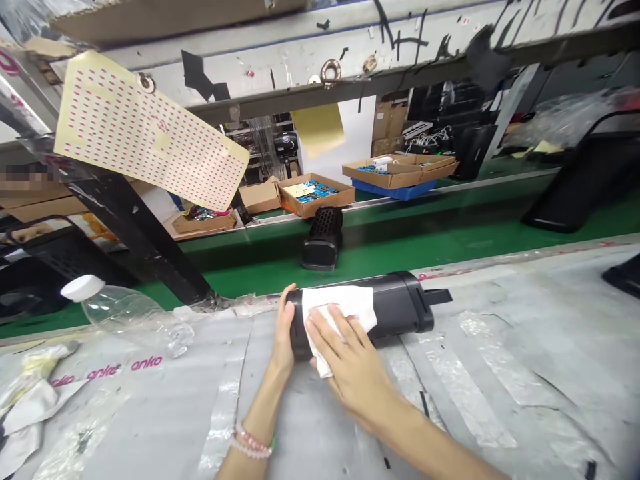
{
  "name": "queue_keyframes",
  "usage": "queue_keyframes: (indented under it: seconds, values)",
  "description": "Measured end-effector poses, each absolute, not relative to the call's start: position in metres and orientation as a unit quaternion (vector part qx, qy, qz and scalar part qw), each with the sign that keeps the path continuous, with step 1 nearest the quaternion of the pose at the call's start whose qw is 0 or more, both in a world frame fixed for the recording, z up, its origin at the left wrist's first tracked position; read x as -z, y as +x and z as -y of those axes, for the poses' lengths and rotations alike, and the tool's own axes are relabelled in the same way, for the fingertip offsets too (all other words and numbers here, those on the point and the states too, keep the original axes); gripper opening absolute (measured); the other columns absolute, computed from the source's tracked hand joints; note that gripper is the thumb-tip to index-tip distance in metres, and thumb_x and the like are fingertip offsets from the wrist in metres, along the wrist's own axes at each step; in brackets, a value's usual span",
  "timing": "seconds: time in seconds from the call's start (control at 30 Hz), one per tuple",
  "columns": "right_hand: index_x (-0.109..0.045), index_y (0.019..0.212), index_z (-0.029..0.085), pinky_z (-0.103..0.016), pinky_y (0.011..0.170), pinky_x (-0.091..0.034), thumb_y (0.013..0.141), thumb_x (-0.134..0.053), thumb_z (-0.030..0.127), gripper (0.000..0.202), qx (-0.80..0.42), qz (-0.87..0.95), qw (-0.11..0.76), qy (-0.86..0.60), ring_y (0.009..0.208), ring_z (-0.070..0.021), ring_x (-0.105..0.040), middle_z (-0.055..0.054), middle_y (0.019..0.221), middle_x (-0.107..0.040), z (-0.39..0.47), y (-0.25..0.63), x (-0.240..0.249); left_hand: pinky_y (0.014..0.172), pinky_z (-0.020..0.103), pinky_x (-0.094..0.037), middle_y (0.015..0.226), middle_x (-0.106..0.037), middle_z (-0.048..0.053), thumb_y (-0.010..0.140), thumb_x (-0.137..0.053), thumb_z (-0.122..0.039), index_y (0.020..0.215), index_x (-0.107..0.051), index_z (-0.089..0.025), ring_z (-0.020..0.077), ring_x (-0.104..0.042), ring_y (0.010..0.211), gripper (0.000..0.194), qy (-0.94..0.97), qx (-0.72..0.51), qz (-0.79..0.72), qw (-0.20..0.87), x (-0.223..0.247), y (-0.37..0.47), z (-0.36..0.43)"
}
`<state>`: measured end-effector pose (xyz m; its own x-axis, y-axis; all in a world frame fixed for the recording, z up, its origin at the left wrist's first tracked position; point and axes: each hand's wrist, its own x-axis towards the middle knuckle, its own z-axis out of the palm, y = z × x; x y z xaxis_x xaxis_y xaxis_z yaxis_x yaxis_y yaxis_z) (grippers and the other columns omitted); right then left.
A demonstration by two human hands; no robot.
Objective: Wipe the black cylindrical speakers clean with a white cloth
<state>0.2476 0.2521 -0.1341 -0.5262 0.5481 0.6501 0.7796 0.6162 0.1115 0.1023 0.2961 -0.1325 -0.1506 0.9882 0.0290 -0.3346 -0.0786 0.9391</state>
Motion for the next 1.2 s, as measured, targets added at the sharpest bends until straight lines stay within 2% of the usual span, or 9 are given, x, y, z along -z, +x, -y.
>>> queue_keyframes:
  seconds: [0.2,0.27,0.3,0.37,0.5,0.6,0.87,1.07,1.2]
  values:
    - [-0.052,0.142,0.013,-0.052,0.097,-0.041,0.102,-0.026,0.03,0.051,0.171,0.742,0.315,-0.566,0.128,-0.0334,-0.048,-0.012,0.14,-0.055,-0.292,0.344,0.111,0.112,0.039,-0.039,0.141,-0.054,0.007,0.082,-0.057,-0.061,0.131,-0.053,-0.026,0.0289,-0.047,0.134,0.06,0.414,-0.629,-0.425,0.502,0.138,0.099,-0.297]
    - [-0.072,0.11,0.015,-0.052,0.084,-0.045,0.1,-0.021,0.044,0.059,0.11,0.674,0.333,-0.651,0.093,-0.0337,-0.064,-0.015,0.1,-0.071,-0.304,0.38,0.102,0.116,0.04,-0.034,0.148,-0.047,0.007,0.078,-0.06,-0.065,0.136,-0.049,-0.027,0.0304,-0.04,0.141,0.071,0.443,-0.613,-0.418,0.503,0.138,0.092,-0.297]
    - [-0.074,0.089,0.015,-0.049,0.073,-0.046,0.099,-0.019,0.052,0.067,0.099,0.654,0.339,-0.669,0.079,-0.0336,-0.063,-0.016,0.08,-0.07,-0.307,0.393,0.099,0.118,0.041,-0.032,0.152,-0.043,0.007,0.074,-0.066,-0.065,0.14,-0.046,-0.027,0.0313,-0.037,0.143,0.079,0.461,-0.596,-0.416,0.51,0.137,0.087,-0.296]
    - [-0.072,0.077,0.017,-0.046,0.064,-0.043,0.098,-0.014,0.06,0.075,0.095,0.626,0.357,-0.687,0.067,-0.0328,-0.06,-0.015,0.063,-0.063,-0.309,0.403,0.094,0.119,0.045,-0.031,0.158,-0.035,0.01,0.063,-0.083,-0.053,0.148,-0.037,-0.027,0.0339,-0.035,0.145,0.101,0.493,-0.54,-0.414,0.542,0.13,0.074,-0.294]
    - [-0.072,0.105,0.007,-0.045,0.078,-0.047,0.104,-0.023,0.047,0.063,0.168,0.704,0.382,-0.574,0.092,-0.0322,-0.064,-0.015,0.094,-0.072,-0.292,0.363,0.095,0.122,0.049,-0.023,0.165,-0.014,0.013,0.057,-0.091,-0.027,0.156,0.009,-0.029,0.0321,-0.029,0.148,0.141,0.587,-0.363,-0.416,0.592,0.111,0.054,-0.285]
    - [-0.069,0.111,0.005,-0.044,0.092,-0.044,0.104,-0.03,0.027,0.045,0.22,0.781,0.349,-0.468,0.107,-0.0293,-0.062,-0.013,0.115,-0.069,-0.277,0.306,0.096,0.124,0.047,-0.016,0.163,-0.023,0.015,0.065,-0.086,-0.027,0.15,0.03,-0.026,0.0267,-0.027,0.15,0.143,0.64,-0.294,-0.392,0.592,0.103,0.05,-0.28]
    - [-0.063,0.129,0.007,-0.041,0.103,-0.041,0.099,-0.033,0.023,0.045,0.153,0.87,0.319,-0.343,0.128,-0.028,-0.051,-0.007,0.139,-0.056,-0.253,0.24,0.096,0.112,0.054,-0.04,0.157,-0.035,0.018,0.064,-0.086,-0.019,0.154,0.019,-0.032,0.0347,-0.05,0.135,0.139,0.611,-0.298,-0.399,0.615,0.103,0.051,-0.27]
    - [-0.069,0.117,0.009,-0.045,0.09,-0.049,0.105,-0.022,0.036,0.056,0.184,0.792,0.266,-0.517,0.109,-0.0296,-0.064,-0.01,0.116,-0.069,-0.275,0.332,0.092,0.123,0.051,-0.018,0.162,-0.026,0.015,0.067,-0.085,-0.03,0.148,0.033,-0.027,0.0295,-0.029,0.149,0.143,0.64,-0.299,-0.404,0.581,0.106,0.054,-0.269]
    - [-0.07,0.112,0.015,-0.042,0.068,-0.051,0.105,-0.015,0.043,0.061,0.091,0.737,0.115,-0.66,0.09,-0.033,-0.069,-0.011,0.104,-0.072,-0.28,0.358,0.055,0.122,0.054,-0.017,0.162,-0.025,0.017,0.062,-0.086,-0.028,0.146,0.036,-0.025,0.0335,-0.028,0.148,0.149,0.661,-0.3,-0.414,0.549,0.121,0.055,-0.26]
